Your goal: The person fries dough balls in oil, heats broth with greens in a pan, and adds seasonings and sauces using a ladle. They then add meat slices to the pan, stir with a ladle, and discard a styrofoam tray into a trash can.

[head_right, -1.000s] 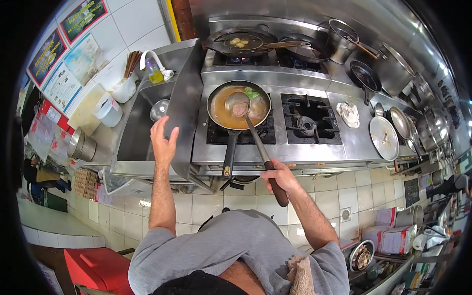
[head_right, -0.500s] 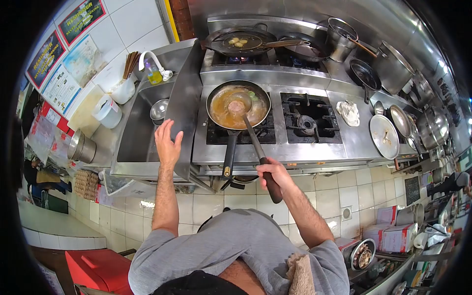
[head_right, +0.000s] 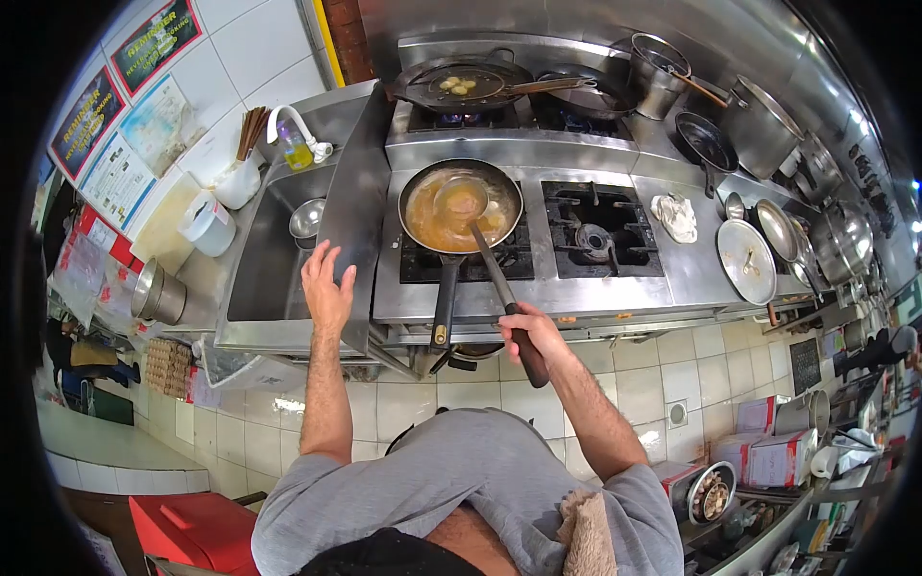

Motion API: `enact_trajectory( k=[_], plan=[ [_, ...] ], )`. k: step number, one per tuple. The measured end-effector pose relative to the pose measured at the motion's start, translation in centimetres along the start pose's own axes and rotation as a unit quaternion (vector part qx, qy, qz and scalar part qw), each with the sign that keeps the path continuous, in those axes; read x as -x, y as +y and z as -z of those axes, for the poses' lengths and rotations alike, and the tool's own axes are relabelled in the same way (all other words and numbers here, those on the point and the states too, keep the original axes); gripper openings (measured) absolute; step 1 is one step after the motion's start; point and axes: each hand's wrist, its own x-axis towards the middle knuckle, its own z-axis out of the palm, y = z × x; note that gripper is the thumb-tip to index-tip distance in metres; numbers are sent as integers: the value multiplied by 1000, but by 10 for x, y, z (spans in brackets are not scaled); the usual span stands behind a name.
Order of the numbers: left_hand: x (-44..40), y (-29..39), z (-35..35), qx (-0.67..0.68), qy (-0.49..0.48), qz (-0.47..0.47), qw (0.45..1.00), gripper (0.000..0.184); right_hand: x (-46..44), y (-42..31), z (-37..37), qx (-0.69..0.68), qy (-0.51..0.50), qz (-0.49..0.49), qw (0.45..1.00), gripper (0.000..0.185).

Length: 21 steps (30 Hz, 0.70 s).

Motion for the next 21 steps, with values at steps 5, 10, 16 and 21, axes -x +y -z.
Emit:
enact_trajectory(
  k=[5, 10, 16, 21],
  plan=[
    [17, 3, 2, 11, 11, -11, 1000, 42, -6, 6, 8, -31, -18, -11, 999, 15],
    [69, 12, -3, 11, 48, -24, 998, 46, -6, 6, 5, -46, -18, -9, 999, 16],
    [188, 17, -24, 18, 4, 69, 997, 45, -13, 14, 15, -93, -30, 4, 995, 19],
    [308, -61, -59, 100, -349, 196, 911, 44, -16, 17, 15, -112, -33, 16, 993, 24]
  ],
)
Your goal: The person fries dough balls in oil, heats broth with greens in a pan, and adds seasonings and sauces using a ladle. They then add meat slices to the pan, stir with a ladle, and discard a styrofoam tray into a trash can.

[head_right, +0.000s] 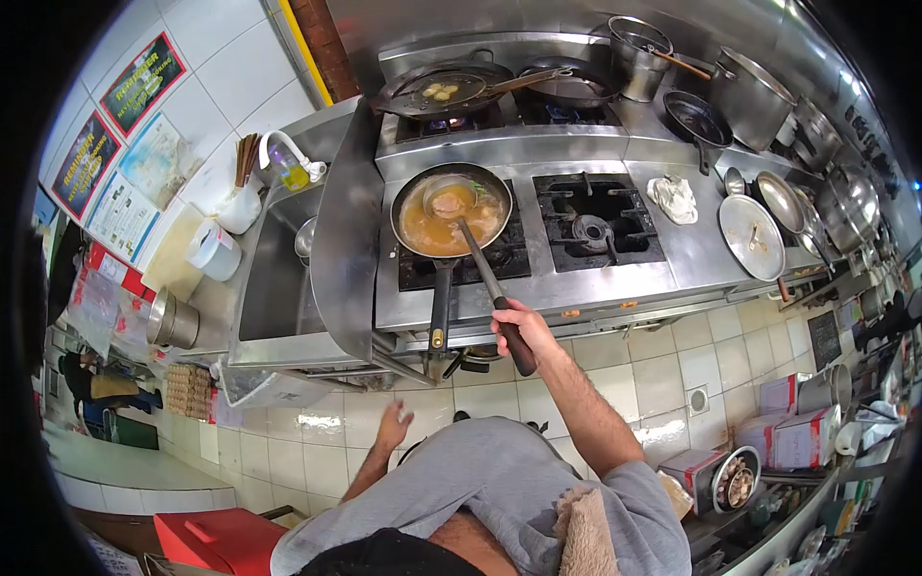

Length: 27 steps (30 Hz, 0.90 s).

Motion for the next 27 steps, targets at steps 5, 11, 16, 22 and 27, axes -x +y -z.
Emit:
enact_trajectory(
  k=[5, 11, 16, 22, 27],
  plan=[
    [51, -155, -44, -179, -338, -80, 921, 33, 1, 2, 0, 31, 15, -1, 999, 28],
    [61, -102, -57, 72, -172, 243, 952, 37, 2, -2, 2, 51, 2, -1, 999, 27],
    [32, -83, -88, 71, -102, 207, 970, 46, -2, -6, 11, 33, -16, 4, 999, 25],
    [32, -27, -67, 107, -66, 216, 968, 52, -11, 4, 14, 25, -30, 15, 999, 34],
    [55, -59, -65, 27, -131, 219, 966, 53, -1, 6, 6, 2, -3, 30, 1000, 47]
  ],
)
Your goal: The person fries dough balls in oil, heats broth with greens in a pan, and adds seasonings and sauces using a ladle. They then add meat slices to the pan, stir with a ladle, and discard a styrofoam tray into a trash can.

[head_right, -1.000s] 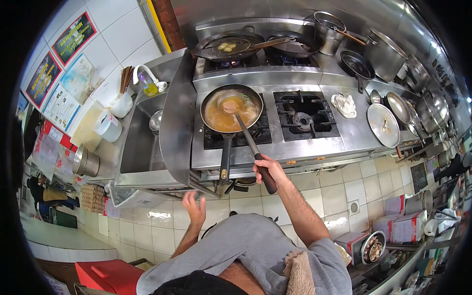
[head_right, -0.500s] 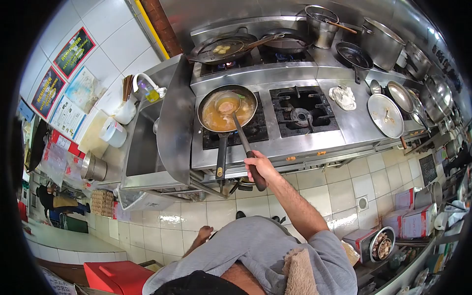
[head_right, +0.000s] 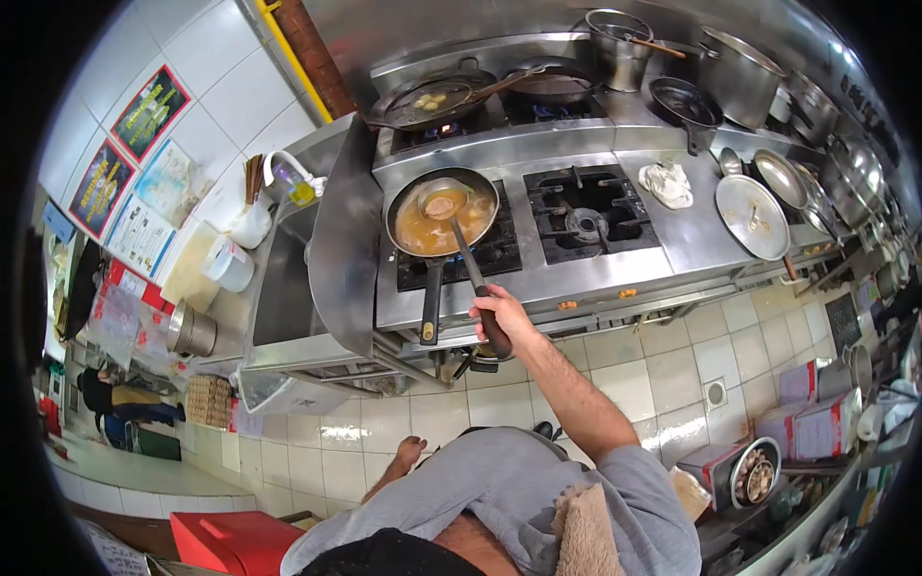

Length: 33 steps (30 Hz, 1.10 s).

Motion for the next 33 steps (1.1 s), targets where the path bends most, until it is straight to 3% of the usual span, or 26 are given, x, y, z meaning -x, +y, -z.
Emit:
enact_trajectory(
  k=[5, 9, 12, 15, 22, 26, 28, 30, 33],
  plan=[
    [-10, -12, 13, -111, -97, 2, 989, 53, -2, 10, 4, -1, 20, 20, 1000, 62],
    [-35, -15, 17, -93, -102, -17, 990, 53, -1, 12, -1, -1, 18, 18, 1000, 64],
    [-52, -5, 24, -15, -37, -61, 997, 54, 10, 12, -18, -3, 20, 10, 1000, 66],
    [-59, 7, 40, -32, -18, -132, 991, 53, 17, 19, -33, -31, 28, 20, 999, 61],
    [-61, -23, 51, -59, -71, -115, 989, 55, 27, 20, -59, -11, 34, 24, 999, 60],
    [-61, -51, 57, -96, -75, -109, 987, 55, 42, 18, -93, 9, 70, 34, 997, 41],
    [-58, -68, 58, -103, -72, -112, 986, 55, 31, 15, -81, -26, 42, 19, 999, 34],
    [-56, -76, 60, -122, -74, -73, 987, 55, 27, 17, -77, 3, 48, 25, 999, 35],
    [-53, -80, 57, -101, -66, -53, 991, 55, 34, 30, -86, 75, 74, 31, 994, 59]
  ],
)
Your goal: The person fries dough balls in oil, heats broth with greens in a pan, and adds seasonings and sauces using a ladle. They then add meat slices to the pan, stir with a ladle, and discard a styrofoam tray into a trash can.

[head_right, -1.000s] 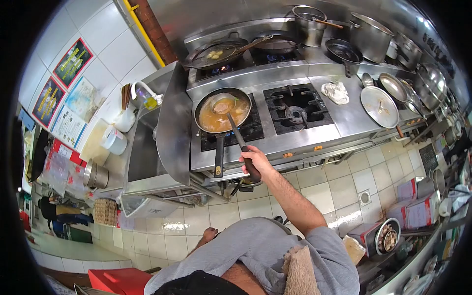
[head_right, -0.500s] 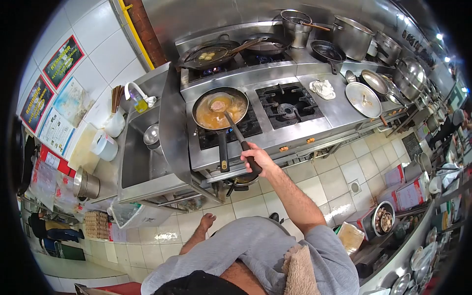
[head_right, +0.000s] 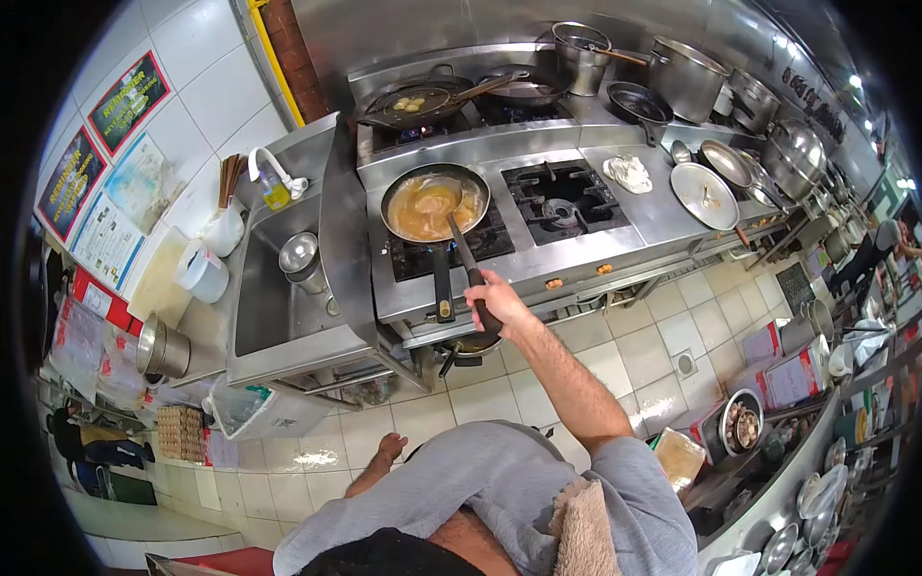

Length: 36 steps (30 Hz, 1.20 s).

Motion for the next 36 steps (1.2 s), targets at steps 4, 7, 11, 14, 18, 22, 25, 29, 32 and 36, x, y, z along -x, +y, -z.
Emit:
enact_trajectory(
  k=[4, 7, 11, 14, 18, 22, 25, 29, 32, 36],
  plan=[
    [2, 12, -13, 9, -1, 0, 1000, 55, -2, 0, 10, 18, -15, -10, 1000, 64],
    [6, 28, -25, 18, -18, -3, 1000, 57, -2, -1, 16, -26, -18, -13, 999, 53],
    [8, 43, -35, 39, -14, -22, 999, 58, -5, 2, 27, -41, -23, -22, 999, 52],
    [9, 47, -37, 34, -7, -27, 999, 59, -7, 3, 31, -45, -29, -21, 998, 51],
    [9, 42, -36, 42, 11, -20, 999, 60, -6, 4, 30, -66, -28, -13, 997, 60],
    [14, 39, -32, 47, 6, -19, 999, 61, -15, 11, 37, -99, -28, -9, 995, 65],
    [18, 36, -33, 67, 1, -18, 998, 61, -19, 15, 37, -95, -42, -3, 995, 66],
    [-9, 6, -52, 101, -32, -17, 994, 61, -19, 16, 35, -100, -36, -3, 994, 67],
    [-11, 11, -50, 130, -41, -21, 990, 61, -19, 16, 33, -111, -45, 0, 993, 68],
    [-5, 14, -40, 50, -47, -19, 997, 61, -20, 19, 32, -116, -33, 0, 993, 70]
  ],
)
